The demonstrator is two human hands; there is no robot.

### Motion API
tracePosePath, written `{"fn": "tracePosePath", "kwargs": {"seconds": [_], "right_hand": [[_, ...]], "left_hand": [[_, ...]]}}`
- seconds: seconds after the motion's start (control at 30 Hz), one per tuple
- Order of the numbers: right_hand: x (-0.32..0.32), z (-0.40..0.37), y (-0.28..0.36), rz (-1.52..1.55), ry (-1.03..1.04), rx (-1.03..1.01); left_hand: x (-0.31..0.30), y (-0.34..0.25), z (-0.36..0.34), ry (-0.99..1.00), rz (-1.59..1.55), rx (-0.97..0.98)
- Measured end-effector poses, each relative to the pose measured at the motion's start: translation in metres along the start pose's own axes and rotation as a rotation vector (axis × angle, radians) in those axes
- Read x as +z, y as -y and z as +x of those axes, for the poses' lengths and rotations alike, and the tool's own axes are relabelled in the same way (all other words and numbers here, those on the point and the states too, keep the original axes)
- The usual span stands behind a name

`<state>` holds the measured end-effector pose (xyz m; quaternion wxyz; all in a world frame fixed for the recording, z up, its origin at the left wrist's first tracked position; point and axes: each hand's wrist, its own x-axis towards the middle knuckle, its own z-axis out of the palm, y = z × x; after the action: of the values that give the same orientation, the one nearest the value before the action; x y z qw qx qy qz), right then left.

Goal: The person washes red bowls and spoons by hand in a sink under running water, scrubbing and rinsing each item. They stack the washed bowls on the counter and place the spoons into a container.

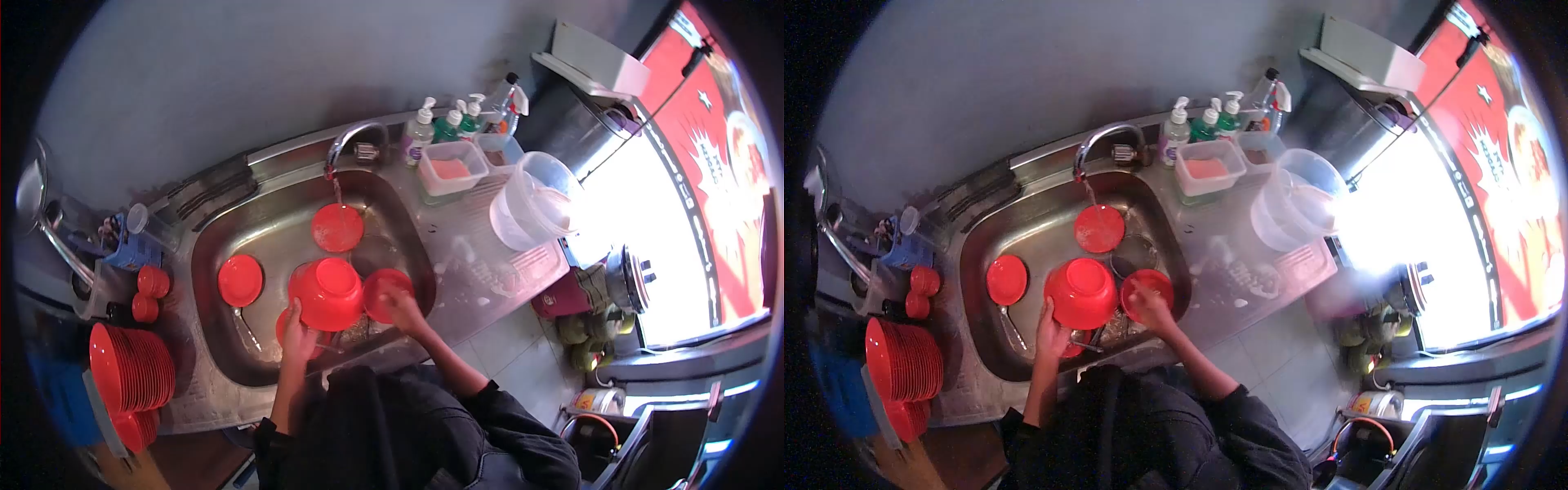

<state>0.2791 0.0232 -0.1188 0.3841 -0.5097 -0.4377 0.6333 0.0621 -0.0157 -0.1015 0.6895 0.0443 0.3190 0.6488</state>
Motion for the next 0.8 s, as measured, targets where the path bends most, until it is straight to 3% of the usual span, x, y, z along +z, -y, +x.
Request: {"fn": "tracePosePath", "kwargs": {"seconds": [0.03, 0.13, 0.17, 0.2, 0.23, 0.27, 0.37, 0.4, 0.43, 0.47, 0.57, 0.6, 0.63, 0.7, 0.77, 0.8], "right_hand": [[-0.016, -0.004, 0.001, -0.602, -0.157, -0.289], [-0.094, -0.026, 0.025, -0.507, -0.546, -0.216], [-0.133, -0.023, 0.014, -0.841, -0.749, -0.450], [-0.165, -0.034, 0.022, -0.917, -0.775, -0.471], [-0.192, -0.039, 0.026, -0.985, -0.786, -0.314], [-0.222, -0.041, 0.014, -1.136, -0.834, -0.251], [-0.259, -0.037, -0.003, -1.374, -0.777, 0.085], [-0.258, -0.028, -0.008, -1.417, -0.773, 0.103], [-0.247, -0.018, -0.015, -1.452, -0.770, 0.126], [-0.228, -0.011, -0.013, -1.360, -0.705, -0.028], [-0.151, 0.016, -0.005, -1.393, -0.591, -0.162], [-0.115, 0.023, 0.008, -1.373, -0.523, -0.173], [-0.088, 0.035, 0.009, -1.751, -0.239, -0.106], [-0.041, 0.044, -0.021, -1.233, -0.179, -0.452], [-0.004, 0.044, -0.032, -0.372, 0.439, -0.411], [-0.008, 0.047, -0.027, -0.374, 0.446, -0.416]], "left_hand": [[0.005, -0.007, -0.005, 0.009, 0.007, -0.011], [0.016, -0.027, -0.017, 0.043, 0.877, 0.290], [0.019, -0.033, -0.022, 0.041, 0.877, 0.290], [0.020, -0.040, -0.027, 0.145, 1.523, 0.546], [0.023, -0.047, -0.033, 0.248, 2.167, 0.803], [0.041, -0.049, -0.039, 0.281, 2.261, 0.675], [0.026, -0.041, -0.039, 0.160, 2.091, 0.711], [0.026, -0.038, -0.040, 0.140, 2.089, 0.712], [0.027, -0.037, -0.043, 0.072, 1.943, 0.548], [0.027, -0.037, -0.046, 0.013, 1.795, 0.390], [0.000, -0.018, -0.044, -0.083, 1.598, 0.493], [-0.010, -0.016, -0.043, -0.100, 1.506, 0.403], [-0.006, -0.019, -0.046, -0.098, 1.504, 0.397], [0.009, -0.028, -0.053, -0.103, 1.434, 0.466], [0.007, -0.035, -0.058, -0.142, 1.363, 0.478], [0.012, -0.042, -0.065, -0.199, 1.294, 0.455]]}}
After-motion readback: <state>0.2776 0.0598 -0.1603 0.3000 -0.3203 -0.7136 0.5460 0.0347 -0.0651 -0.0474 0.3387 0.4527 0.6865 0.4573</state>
